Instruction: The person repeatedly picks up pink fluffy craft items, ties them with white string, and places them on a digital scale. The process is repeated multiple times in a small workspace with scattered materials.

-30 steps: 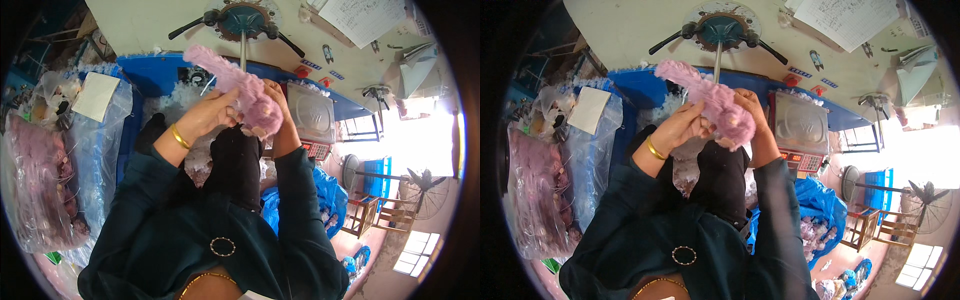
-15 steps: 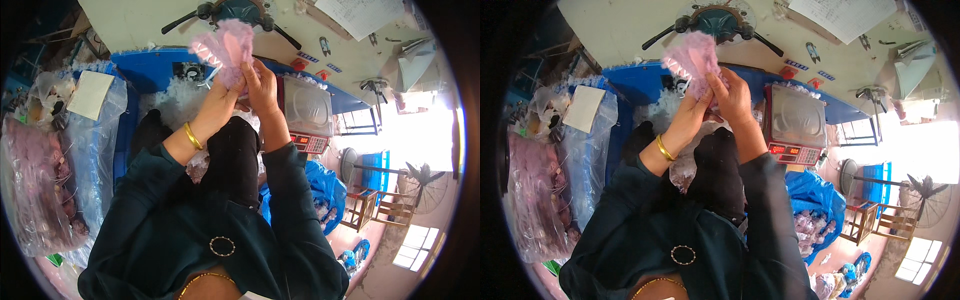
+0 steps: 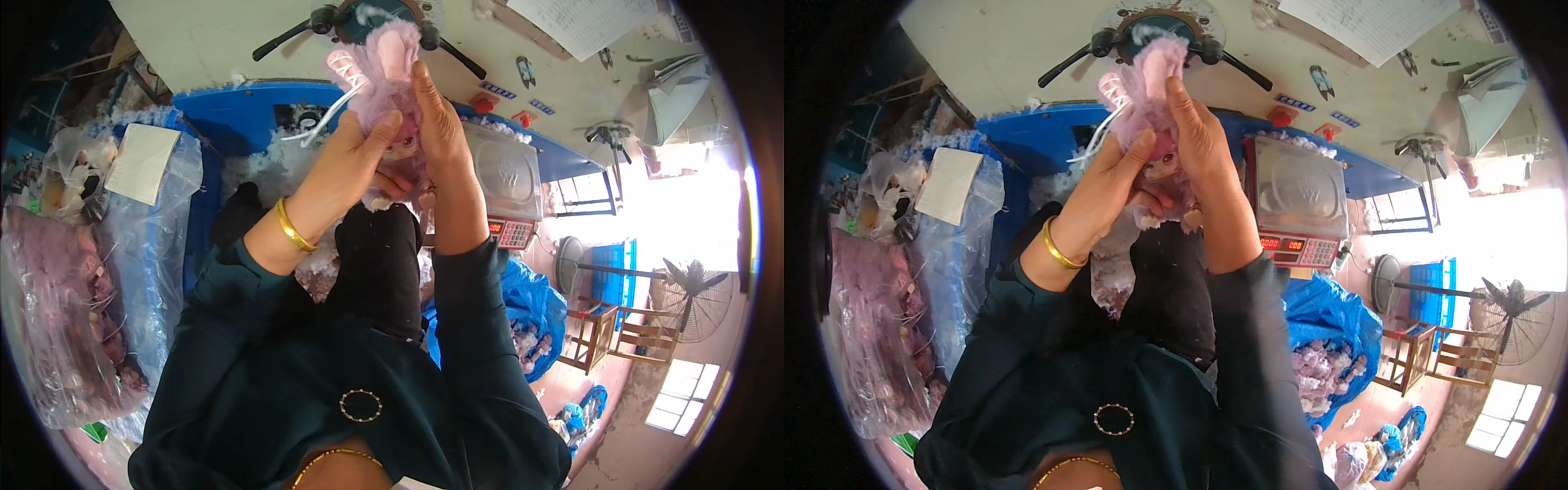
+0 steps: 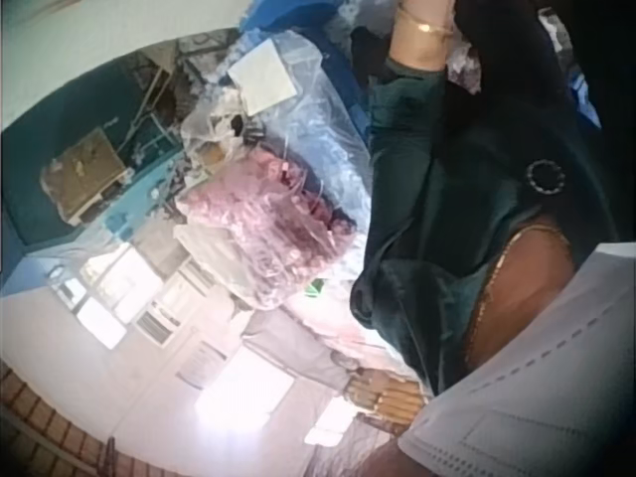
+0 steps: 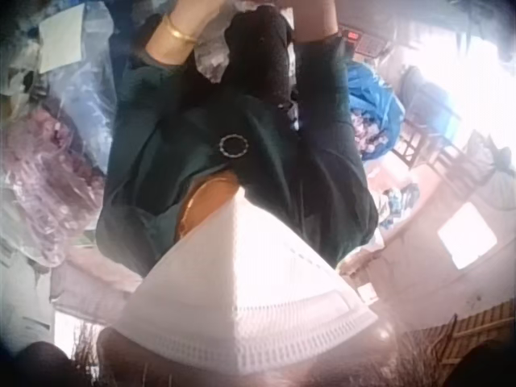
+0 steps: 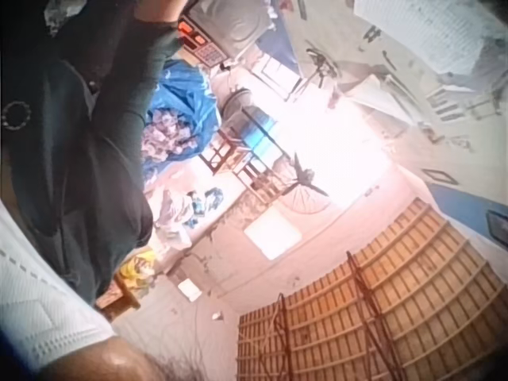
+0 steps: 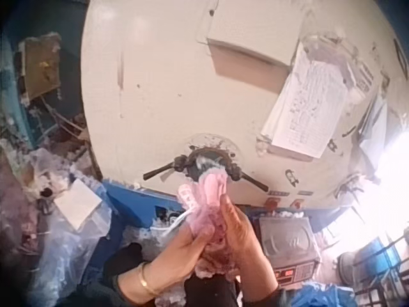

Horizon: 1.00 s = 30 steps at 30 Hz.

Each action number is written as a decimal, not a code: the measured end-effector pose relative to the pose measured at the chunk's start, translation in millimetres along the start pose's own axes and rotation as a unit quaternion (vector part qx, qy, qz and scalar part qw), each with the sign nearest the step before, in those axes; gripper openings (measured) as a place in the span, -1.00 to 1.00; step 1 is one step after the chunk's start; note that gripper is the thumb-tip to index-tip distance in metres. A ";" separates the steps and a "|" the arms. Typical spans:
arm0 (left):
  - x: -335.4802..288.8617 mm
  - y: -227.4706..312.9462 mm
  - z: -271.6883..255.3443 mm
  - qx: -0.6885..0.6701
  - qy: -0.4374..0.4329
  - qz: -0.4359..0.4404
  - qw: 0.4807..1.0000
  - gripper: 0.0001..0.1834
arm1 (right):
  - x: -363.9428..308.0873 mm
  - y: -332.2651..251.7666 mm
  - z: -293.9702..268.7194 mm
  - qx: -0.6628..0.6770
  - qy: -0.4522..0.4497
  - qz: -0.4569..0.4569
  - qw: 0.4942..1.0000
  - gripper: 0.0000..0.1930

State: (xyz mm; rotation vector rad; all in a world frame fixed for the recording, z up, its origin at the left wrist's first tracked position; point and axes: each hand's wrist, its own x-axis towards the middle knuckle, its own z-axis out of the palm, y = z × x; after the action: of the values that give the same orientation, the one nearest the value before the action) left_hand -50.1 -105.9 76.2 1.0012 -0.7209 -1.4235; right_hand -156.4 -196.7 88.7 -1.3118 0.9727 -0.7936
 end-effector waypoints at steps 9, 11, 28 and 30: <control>-10.0 -34.6 -48.8 0.080 0.003 0.077 0.994 -0.39 | -36.3 48.7 46.2 -0.225 0.162 -0.200 0.940 -0.47; -14.0 -41.3 -29.8 0.147 0.024 0.122 0.981 -0.40 | -37.6 59.8 31.5 -0.053 0.107 -0.172 0.978 -0.53; -1.7 19.8 -17.6 0.087 -0.054 0.038 0.994 -0.43 | 5.0 23.9 14.7 -0.036 0.094 -0.080 0.992 -0.20; 33.1 27.8 -22.7 0.185 0.000 0.014 0.983 -0.46 | 40.2 16.8 6.6 -0.061 0.078 -0.057 0.993 -0.16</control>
State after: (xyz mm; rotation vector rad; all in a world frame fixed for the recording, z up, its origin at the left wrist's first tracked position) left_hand -15.3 -138.8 85.5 1.2698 -1.0202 -1.2899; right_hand -135.0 -228.4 66.8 -1.4375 1.0914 -0.9476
